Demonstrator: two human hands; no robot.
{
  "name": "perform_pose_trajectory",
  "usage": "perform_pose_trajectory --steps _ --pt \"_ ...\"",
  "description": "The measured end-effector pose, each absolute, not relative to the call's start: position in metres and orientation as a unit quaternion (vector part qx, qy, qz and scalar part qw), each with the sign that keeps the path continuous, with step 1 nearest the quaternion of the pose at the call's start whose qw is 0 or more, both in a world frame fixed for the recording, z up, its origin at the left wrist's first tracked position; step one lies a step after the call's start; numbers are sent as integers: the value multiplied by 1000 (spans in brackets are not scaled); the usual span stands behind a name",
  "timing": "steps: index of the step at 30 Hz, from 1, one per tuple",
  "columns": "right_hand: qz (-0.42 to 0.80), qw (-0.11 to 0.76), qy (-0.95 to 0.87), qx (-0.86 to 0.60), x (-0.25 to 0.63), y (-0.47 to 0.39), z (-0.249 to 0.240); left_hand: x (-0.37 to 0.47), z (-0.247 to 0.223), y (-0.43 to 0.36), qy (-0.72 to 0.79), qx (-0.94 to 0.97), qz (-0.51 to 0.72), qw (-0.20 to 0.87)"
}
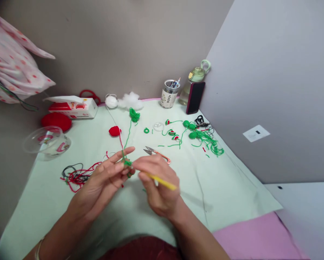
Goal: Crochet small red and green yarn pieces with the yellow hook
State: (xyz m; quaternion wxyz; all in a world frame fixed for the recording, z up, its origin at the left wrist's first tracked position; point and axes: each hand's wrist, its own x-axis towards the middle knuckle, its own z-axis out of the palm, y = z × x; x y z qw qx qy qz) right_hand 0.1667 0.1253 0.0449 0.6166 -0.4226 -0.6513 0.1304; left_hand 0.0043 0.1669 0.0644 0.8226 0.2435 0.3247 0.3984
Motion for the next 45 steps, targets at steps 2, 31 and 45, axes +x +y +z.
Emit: perform_pose_trajectory --steps 2,31,45 --pt "228 669 -582 -401 166 128 47 4 65 167 335 264 419 802" --pt "326 664 -543 -397 162 138 48 6 53 164 362 376 431 736" --pt "274 681 -533 -421 167 136 45 9 54 170 333 208 407 824"
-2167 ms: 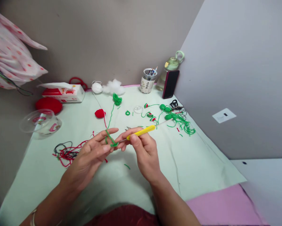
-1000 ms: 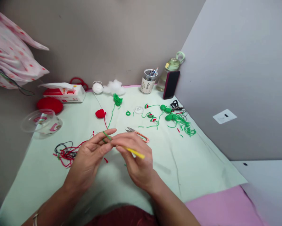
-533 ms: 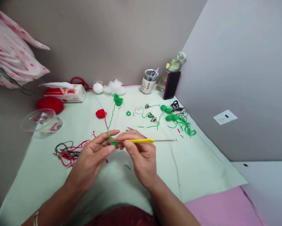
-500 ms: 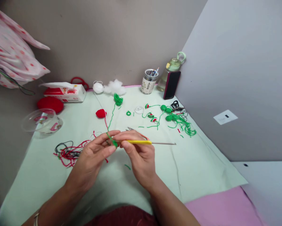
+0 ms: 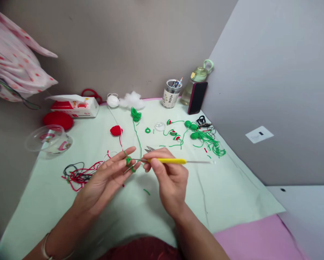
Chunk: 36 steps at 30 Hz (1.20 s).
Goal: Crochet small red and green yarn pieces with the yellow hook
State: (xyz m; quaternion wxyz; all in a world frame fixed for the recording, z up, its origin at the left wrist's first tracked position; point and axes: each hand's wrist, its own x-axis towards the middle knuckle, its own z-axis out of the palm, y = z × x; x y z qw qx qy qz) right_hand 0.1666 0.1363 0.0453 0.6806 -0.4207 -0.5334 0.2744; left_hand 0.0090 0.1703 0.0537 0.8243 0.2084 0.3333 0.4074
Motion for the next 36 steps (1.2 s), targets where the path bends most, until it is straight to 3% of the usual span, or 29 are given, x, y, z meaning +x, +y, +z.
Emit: perform_pose_trajectory --steps 3,7,9,16,22,36 --pt "329 675 -517 -411 164 137 47 9 52 166 369 276 447 767" --pt "126 615 -635 -449 153 133 42 13 51 161 370 309 467 741" --pt "86 619 -640 -447 152 131 41 13 52 161 356 300 447 764" --pt "397 684 -460 -403 166 140 44 8 60 167 360 305 427 771" --pt "481 685 -417 -353 167 143 49 4 60 166 358 319 408 777" --pt "283 650 -560 -429 166 131 48 4 61 166 380 345 418 750"
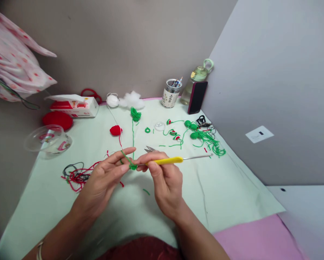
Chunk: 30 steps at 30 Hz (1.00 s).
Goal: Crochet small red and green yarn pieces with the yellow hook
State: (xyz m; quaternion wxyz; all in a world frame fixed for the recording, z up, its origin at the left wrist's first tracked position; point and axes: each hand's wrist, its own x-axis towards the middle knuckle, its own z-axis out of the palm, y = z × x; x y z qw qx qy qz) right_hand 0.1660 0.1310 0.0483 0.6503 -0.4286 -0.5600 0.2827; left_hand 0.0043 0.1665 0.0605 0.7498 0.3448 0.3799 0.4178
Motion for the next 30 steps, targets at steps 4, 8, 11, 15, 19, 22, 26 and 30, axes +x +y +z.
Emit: perform_pose_trajectory --steps 4,8,11,15,19,22,26,30 --pt "117 597 -676 -417 167 127 41 7 56 163 377 342 433 744" --pt "-34 515 -735 -440 165 124 33 10 58 163 344 280 427 788" --pt "-9 530 -719 -449 164 126 36 9 62 166 318 220 401 831" --pt "178 659 -599 -419 164 131 45 6 64 168 327 225 406 823" --pt "290 665 -550 -414 163 136 46 9 60 164 323 279 425 798" --pt "297 649 -567 -412 163 139 45 10 57 162 325 324 421 782" --pt "262 638 -596 -412 164 137 48 9 55 164 367 334 435 751" --pt "116 566 -690 -437 162 132 46 10 55 166 361 290 441 769"
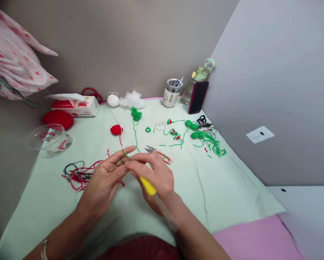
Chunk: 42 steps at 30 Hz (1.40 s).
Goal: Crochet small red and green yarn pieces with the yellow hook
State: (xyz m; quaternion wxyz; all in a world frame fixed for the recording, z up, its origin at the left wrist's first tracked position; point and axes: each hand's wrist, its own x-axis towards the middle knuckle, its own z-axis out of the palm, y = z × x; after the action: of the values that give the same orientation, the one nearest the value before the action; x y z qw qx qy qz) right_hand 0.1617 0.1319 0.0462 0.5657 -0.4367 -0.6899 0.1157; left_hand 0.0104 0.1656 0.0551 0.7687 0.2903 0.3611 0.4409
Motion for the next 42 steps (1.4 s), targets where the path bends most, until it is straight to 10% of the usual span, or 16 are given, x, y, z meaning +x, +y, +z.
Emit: perform_pose_trajectory --steps 12,21,29,35,42 --pt "344 675 -518 -397 166 140 45 8 56 167 339 290 424 788" --pt "63 560 -694 -447 160 131 42 14 55 164 339 248 427 801" --pt "312 671 -521 -426 169 139 45 8 52 168 360 269 443 776" --pt "124 622 -642 -432 155 135 44 11 47 164 359 336 438 753" --pt "379 678 -478 -409 169 140 41 5 53 169 340 341 407 776"
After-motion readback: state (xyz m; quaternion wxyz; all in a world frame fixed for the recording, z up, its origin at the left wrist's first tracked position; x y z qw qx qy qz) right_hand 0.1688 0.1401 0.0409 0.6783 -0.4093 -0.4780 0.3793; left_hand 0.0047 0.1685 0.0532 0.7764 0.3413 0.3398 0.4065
